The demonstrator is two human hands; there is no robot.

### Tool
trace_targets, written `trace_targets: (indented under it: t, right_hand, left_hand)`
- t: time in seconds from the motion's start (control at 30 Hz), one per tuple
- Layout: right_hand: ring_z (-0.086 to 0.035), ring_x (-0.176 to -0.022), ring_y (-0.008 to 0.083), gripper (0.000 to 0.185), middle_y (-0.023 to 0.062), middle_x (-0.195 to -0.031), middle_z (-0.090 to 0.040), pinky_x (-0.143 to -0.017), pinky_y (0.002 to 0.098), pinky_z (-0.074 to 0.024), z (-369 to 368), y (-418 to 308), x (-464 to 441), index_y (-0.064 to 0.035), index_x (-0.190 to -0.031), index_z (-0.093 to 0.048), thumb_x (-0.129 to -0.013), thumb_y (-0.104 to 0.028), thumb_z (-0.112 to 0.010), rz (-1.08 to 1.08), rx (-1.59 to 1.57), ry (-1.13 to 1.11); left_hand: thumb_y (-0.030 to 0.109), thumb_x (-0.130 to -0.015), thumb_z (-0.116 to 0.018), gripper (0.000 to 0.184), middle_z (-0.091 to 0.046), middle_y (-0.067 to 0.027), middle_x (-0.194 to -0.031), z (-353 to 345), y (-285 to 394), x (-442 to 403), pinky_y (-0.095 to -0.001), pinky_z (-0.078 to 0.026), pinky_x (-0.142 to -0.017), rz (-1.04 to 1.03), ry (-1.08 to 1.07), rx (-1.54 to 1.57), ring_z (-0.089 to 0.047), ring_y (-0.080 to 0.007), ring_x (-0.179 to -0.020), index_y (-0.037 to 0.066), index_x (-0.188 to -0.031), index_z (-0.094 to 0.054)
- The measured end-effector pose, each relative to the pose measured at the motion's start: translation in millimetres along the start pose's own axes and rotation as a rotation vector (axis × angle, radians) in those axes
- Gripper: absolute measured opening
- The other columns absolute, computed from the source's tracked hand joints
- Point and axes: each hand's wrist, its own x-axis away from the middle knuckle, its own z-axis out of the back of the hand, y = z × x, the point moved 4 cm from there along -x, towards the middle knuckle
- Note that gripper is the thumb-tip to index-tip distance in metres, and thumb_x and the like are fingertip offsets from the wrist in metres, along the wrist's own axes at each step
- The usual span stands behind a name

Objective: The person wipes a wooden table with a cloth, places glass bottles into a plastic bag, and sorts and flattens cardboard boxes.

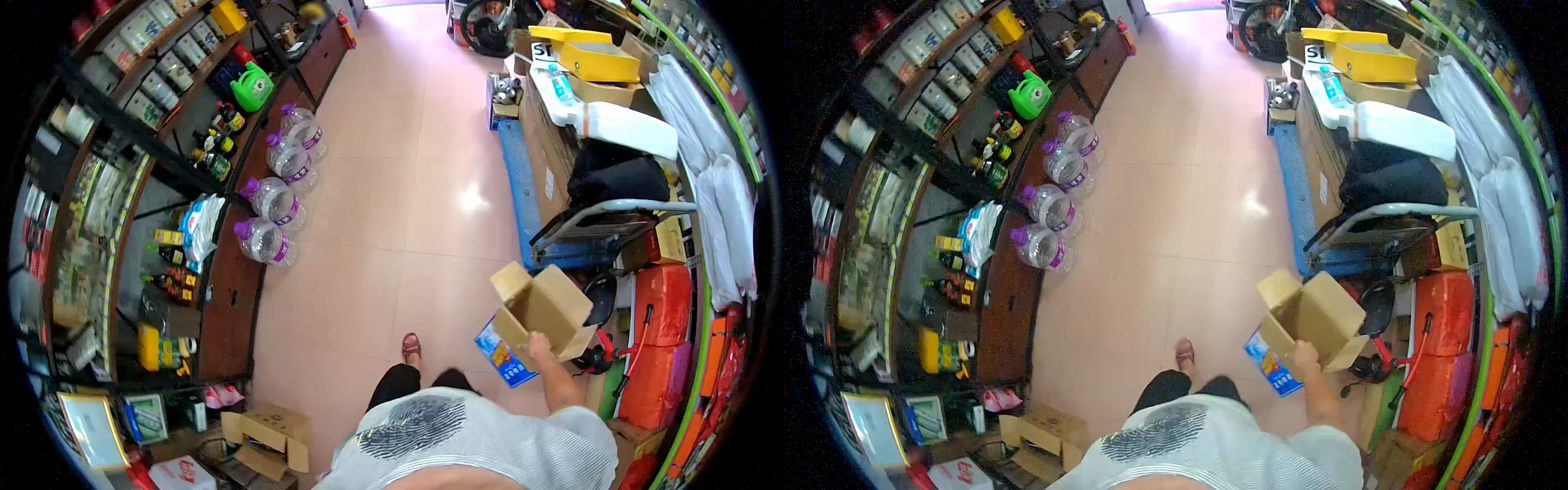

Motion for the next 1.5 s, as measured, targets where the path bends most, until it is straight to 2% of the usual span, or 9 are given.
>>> trace_targets:
  t: [0.27, 0.4, 0.6, 0.7, 0.83, 0.97, 1.03, 1.43, 1.5]
  right_hand:
    - [-0.062, -0.083, 0.0318, 0.036, 0.0186, -0.086, -0.063, -0.072, 0.0409, -0.0498, 5, -16, -68, -0.0038, -0.082, -0.067, -0.068, -0.037, -0.066, -0.305, 0.068, -0.192]
    - [-0.062, -0.078, 0.0293, 0.033, 0.0155, -0.078, -0.064, -0.069, 0.0413, -0.0497, -45, -2, -165, -0.0077, -0.072, -0.068, -0.07, -0.04, -0.062, 0.104, 0.189, -0.166]
    - [-0.057, -0.064, 0.0308, 0.029, 0.0169, -0.066, -0.06, -0.061, 0.0398, -0.0471, 86, -109, -177, -0.008, -0.06, -0.062, -0.069, -0.035, -0.062, 0.72, -0.187, 0.099]
    - [-0.058, -0.066, 0.0293, 0.031, 0.0164, -0.07, -0.061, -0.061, 0.0399, -0.0472, 93, -116, -262, -0.0048, -0.069, -0.062, -0.069, -0.036, -0.065, -0.11, -0.38, -0.237]
    - [-0.06, -0.069, 0.0273, 0.038, 0.0156, -0.076, -0.062, -0.06, 0.0401, -0.0473, 101, -134, -324, -0.0006, -0.081, -0.063, -0.069, -0.036, -0.068, -0.673, -0.573, -0.431]
    - [-0.059, -0.072, 0.0276, 0.04, 0.0158, -0.08, -0.062, -0.062, 0.0404, -0.0472, 145, -189, -325, -0.0001, -0.085, -0.063, -0.069, -0.036, -0.069, -0.716, -0.592, -0.43]
    - [-0.059, -0.073, 0.0282, 0.041, 0.0161, -0.082, -0.062, -0.062, 0.0406, -0.0472, 174, -213, -325, -0.0004, -0.087, -0.062, -0.069, -0.037, -0.068, -0.702, -0.603, -0.426]
    - [-0.057, -0.081, 0.0315, 0.044, 0.0178, -0.092, -0.059, -0.067, 0.0419, -0.0469, 322, -297, -387, -0.0026, -0.094, -0.061, -0.069, -0.039, -0.066, -0.846, -0.762, -0.504]
    - [-0.057, -0.083, 0.0321, 0.045, 0.0181, -0.094, -0.059, -0.068, 0.0421, -0.0468, 349, -303, -414, -0.0029, -0.095, -0.06, -0.069, -0.039, -0.065, -0.865, -0.783, -0.524]
  left_hand:
    - [0.014, -0.077, -0.042, 0.017, -0.034, -0.0035, -0.053, -331, 78, 35, -0.0313, -0.035, -0.048, 0.033, -0.214, -0.128, -0.037, -0.0171, -0.049, 0.011, -0.062, -0.036]
    - [0.015, -0.077, -0.042, 0.017, -0.034, -0.0035, -0.054, -481, 94, 70, -0.0317, -0.036, -0.049, 0.035, -0.252, -0.146, -0.038, -0.0172, -0.05, 0.011, -0.062, -0.036]
    - [0.016, -0.078, -0.042, 0.018, -0.034, -0.0034, -0.055, -719, 153, 121, -0.0323, -0.037, -0.052, -0.02, -0.353, -0.233, -0.038, -0.0174, -0.052, 0.011, -0.062, -0.035]
    - [0.016, -0.078, -0.042, 0.018, -0.034, -0.0033, -0.056, -841, 175, 157, -0.0326, -0.038, -0.053, -0.049, -0.396, -0.236, -0.039, -0.0175, -0.053, 0.012, -0.062, -0.035]
    - [0.016, -0.078, -0.042, 0.018, -0.035, -0.0033, -0.056, -1013, 169, 198, -0.033, -0.038, -0.054, -0.023, -0.432, -0.269, -0.039, -0.0176, -0.055, 0.012, -0.062, -0.034]
    - [0.014, -0.078, -0.041, 0.015, -0.039, -0.0036, -0.059, -1201, 116, 175, -0.028, -0.037, -0.046, 0.027, -0.593, -0.456, -0.041, -0.0169, -0.052, 0.011, -0.064, -0.037]
    - [0.01, -0.079, -0.039, 0.01, -0.038, -0.0043, -0.061, -1242, 101, 291, -0.0315, -0.043, -0.059, -0.053, -0.493, -0.494, -0.041, -0.0179, -0.057, 0.008, -0.069, -0.039]
    - [0.009, -0.078, -0.042, 0.013, -0.041, -0.0055, -0.056, -1641, -53, 566, -0.0265, -0.044, -0.051, -0.054, -0.962, -0.904, -0.043, -0.0162, -0.051, 0.007, -0.065, -0.042]
    - [0.007, -0.075, -0.043, 0.003, -0.042, -0.007, -0.059, -1684, -83, 600, -0.0352, -0.046, -0.055, -0.168, -1.004, -0.995, -0.046, -0.023, -0.053, 0.004, -0.074, -0.042]
